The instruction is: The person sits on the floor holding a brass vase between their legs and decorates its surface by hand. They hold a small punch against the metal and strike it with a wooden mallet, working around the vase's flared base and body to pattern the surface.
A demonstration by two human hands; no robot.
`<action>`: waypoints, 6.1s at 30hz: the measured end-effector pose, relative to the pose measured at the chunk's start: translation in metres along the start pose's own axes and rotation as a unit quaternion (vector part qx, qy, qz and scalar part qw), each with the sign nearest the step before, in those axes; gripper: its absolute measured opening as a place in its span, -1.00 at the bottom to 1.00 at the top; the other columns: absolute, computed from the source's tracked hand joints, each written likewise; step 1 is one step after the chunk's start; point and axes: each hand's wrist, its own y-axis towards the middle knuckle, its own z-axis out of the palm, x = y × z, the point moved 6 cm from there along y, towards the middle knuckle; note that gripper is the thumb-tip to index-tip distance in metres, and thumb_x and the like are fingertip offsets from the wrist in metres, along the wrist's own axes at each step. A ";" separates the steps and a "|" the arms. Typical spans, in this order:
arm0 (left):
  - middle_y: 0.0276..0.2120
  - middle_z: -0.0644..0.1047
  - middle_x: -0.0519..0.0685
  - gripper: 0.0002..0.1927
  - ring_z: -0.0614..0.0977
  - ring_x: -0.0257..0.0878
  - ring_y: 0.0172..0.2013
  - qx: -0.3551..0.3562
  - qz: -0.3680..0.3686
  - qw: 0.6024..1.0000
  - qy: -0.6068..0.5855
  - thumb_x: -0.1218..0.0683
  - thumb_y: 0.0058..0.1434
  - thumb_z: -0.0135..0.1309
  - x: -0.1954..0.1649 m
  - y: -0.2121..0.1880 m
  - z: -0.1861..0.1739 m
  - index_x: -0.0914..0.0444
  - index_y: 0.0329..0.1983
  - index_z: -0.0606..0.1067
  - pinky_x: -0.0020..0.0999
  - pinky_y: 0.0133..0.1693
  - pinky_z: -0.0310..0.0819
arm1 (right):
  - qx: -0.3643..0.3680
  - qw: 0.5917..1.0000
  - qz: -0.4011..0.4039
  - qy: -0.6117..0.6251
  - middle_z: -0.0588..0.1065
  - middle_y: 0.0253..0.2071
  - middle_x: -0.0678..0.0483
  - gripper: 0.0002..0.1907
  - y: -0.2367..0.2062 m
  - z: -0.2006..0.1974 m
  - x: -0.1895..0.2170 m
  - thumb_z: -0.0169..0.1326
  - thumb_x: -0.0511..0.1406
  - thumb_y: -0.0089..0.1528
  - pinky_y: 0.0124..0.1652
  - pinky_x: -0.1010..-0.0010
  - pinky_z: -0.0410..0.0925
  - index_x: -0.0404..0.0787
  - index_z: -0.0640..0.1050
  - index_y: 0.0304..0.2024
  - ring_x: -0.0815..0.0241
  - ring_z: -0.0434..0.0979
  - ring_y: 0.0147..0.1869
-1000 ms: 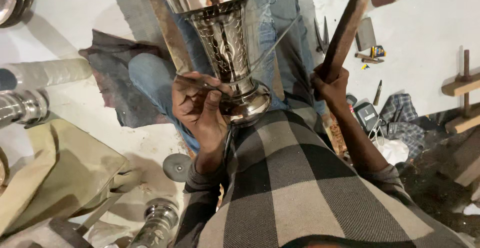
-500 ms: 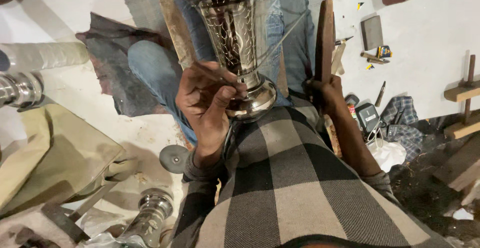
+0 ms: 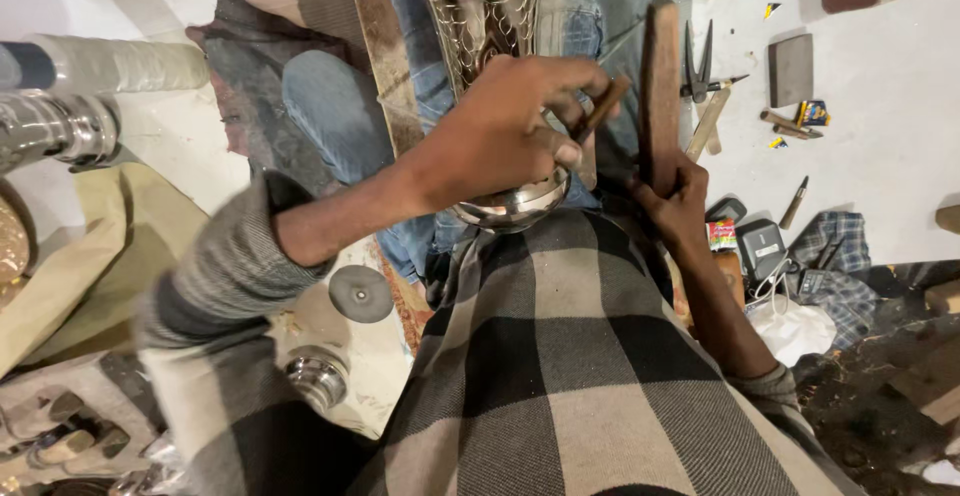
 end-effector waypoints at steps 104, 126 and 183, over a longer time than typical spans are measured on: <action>-0.59 0.60 0.09 -0.76 0.67 -0.18 -0.56 0.215 -0.008 0.947 0.238 0.28 -0.07 0.10 0.006 0.024 0.022 0.41 -0.28 0.53 -0.13 -0.42 0.49 | -0.059 0.985 -0.127 0.098 0.51 -0.06 0.00 -0.53 -0.068 -0.048 0.008 0.17 -0.57 0.19 0.05 0.46 0.42 -0.49 0.42 0.15 0.28 0.53 0.00; -0.28 0.65 0.10 -0.39 0.68 -0.33 -0.57 0.176 0.002 0.966 0.190 0.45 -0.05 -0.08 0.008 0.011 0.017 0.30 0.10 0.56 -0.33 -0.62 0.48 | -0.024 0.965 -0.249 0.077 0.50 -0.21 -0.05 -0.55 -0.048 -0.050 0.038 0.10 -0.55 0.16 -0.21 0.44 0.42 -0.18 0.52 0.10 0.20 0.51 -0.26; -0.14 0.67 0.12 -0.33 0.63 0.04 -0.16 0.113 0.183 0.963 0.164 0.38 -0.23 0.11 0.010 -0.013 0.000 0.38 0.09 0.57 -0.11 -0.12 0.55 | -0.073 0.954 -0.290 0.031 0.53 -0.27 -0.03 -0.79 -0.066 -0.037 0.042 0.15 -0.52 0.21 -0.22 0.42 0.47 -0.30 0.51 -0.11 0.14 0.57 -0.27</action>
